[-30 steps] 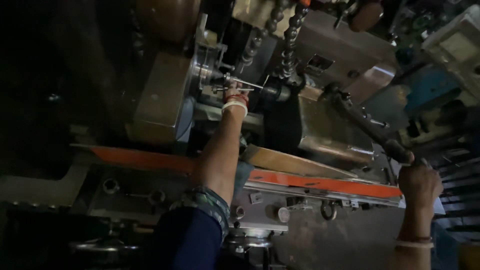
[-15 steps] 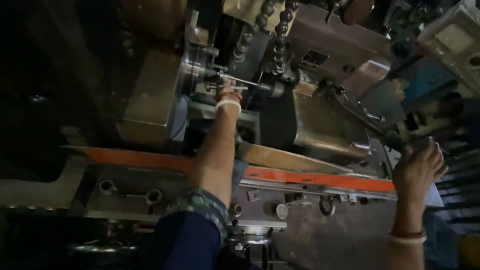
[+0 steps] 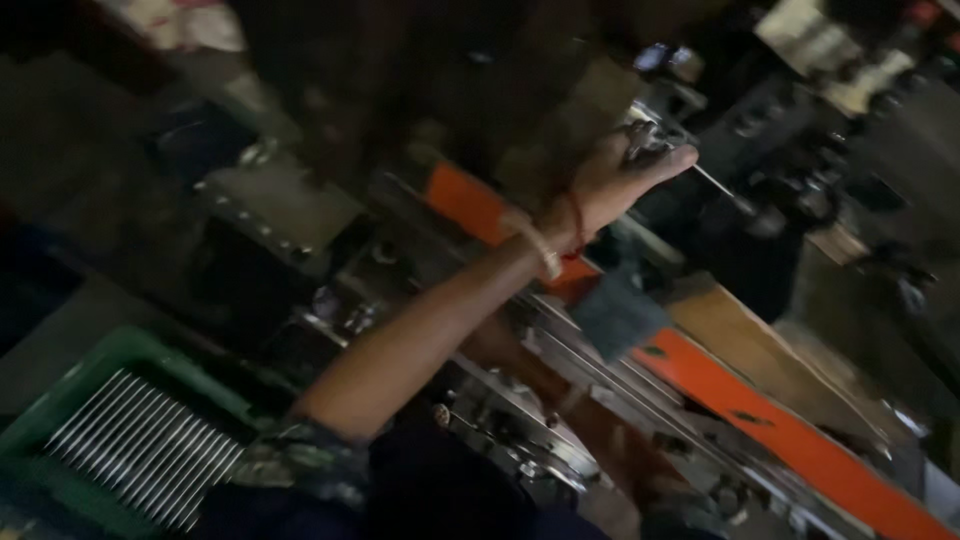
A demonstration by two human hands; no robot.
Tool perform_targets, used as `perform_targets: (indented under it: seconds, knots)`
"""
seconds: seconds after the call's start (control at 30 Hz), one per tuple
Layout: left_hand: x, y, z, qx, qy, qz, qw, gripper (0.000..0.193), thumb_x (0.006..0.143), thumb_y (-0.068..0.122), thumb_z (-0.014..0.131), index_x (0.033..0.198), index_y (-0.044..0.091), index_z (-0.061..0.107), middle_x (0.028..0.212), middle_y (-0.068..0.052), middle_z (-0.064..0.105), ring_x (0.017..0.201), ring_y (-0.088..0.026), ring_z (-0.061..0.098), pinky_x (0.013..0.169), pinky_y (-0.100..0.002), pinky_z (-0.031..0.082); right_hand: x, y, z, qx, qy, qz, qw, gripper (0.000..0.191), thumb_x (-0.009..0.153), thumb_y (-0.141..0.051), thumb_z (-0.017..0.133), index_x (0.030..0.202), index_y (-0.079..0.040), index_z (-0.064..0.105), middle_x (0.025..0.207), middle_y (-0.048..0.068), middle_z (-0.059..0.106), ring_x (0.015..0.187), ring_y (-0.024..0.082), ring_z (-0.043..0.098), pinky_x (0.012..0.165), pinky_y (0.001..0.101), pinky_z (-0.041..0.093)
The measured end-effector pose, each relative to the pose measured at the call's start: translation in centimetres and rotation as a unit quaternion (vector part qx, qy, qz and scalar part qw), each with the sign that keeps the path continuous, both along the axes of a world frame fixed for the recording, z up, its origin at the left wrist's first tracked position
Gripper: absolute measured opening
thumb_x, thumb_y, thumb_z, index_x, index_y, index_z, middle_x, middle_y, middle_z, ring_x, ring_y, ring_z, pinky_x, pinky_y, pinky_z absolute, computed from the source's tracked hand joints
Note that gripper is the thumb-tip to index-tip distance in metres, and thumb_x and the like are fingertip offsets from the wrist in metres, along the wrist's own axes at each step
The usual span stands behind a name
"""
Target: The person repeatedly picks up metal rods from a green tray, inserts them into a metal forming machine, and operates a lever to process each rod. After each cycle, the person removes the processed rod and places it into a blue crate with a perforated insert.
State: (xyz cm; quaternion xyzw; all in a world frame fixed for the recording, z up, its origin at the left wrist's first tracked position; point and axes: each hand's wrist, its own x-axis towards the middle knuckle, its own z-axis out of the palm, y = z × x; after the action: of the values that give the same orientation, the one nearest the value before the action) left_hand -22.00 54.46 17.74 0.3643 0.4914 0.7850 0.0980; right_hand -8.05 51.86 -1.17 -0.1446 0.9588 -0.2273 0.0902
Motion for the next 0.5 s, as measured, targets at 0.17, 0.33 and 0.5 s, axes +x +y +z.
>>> perform_targets:
  seconds: [0.17, 0.33, 0.5]
  knots:
    - [0.1, -18.8, -2.5, -0.296, 0.001, 0.191, 0.936, 0.054, 0.099, 0.055, 0.053, 0.126, 0.008, 0.052, 0.086, -0.008, 0.063, 0.071, -0.02, 0.062, 0.065, -0.035, 0.054, -7.3, -6.2, -8.3, 0.102, -0.124, -0.026, 0.987, 0.028, 0.1, -0.028, 0.064, 0.116, -0.005, 0.067, 0.094, 0.012, 0.071, 0.082, 0.025, 0.068, 0.075, 0.0417, 0.054]
    - [0.6, -33.0, -9.5, -0.204, 0.053, 0.382, 0.9, 0.026, 0.113, 0.027, 0.047, 0.12, 0.004, 0.056, 0.109, -0.013, 0.063, 0.102, -0.029, 0.064, 0.092, -0.038, 0.05, -7.3, -10.8, -12.9, 0.094, -0.152, -0.075, 0.981, 0.03, 0.103, -0.031, 0.06, 0.113, -0.003, 0.067, 0.093, 0.012, 0.07, 0.084, 0.023, 0.067, 0.077, 0.0397, 0.053]
    - [4.0, -41.5, -15.5, -0.129, -0.196, 0.447, 0.863, 0.027, 0.101, 0.027, 0.064, 0.09, 0.002, 0.065, 0.078, -0.003, 0.062, 0.073, -0.013, 0.055, 0.067, -0.03, 0.045, -7.3, -17.1, -10.0, -0.261, -0.087, -0.002, 0.961, 0.034, 0.109, -0.033, 0.053, 0.108, -0.003, 0.067, 0.085, 0.008, 0.069, 0.08, 0.016, 0.065, 0.074, 0.0338, 0.053]
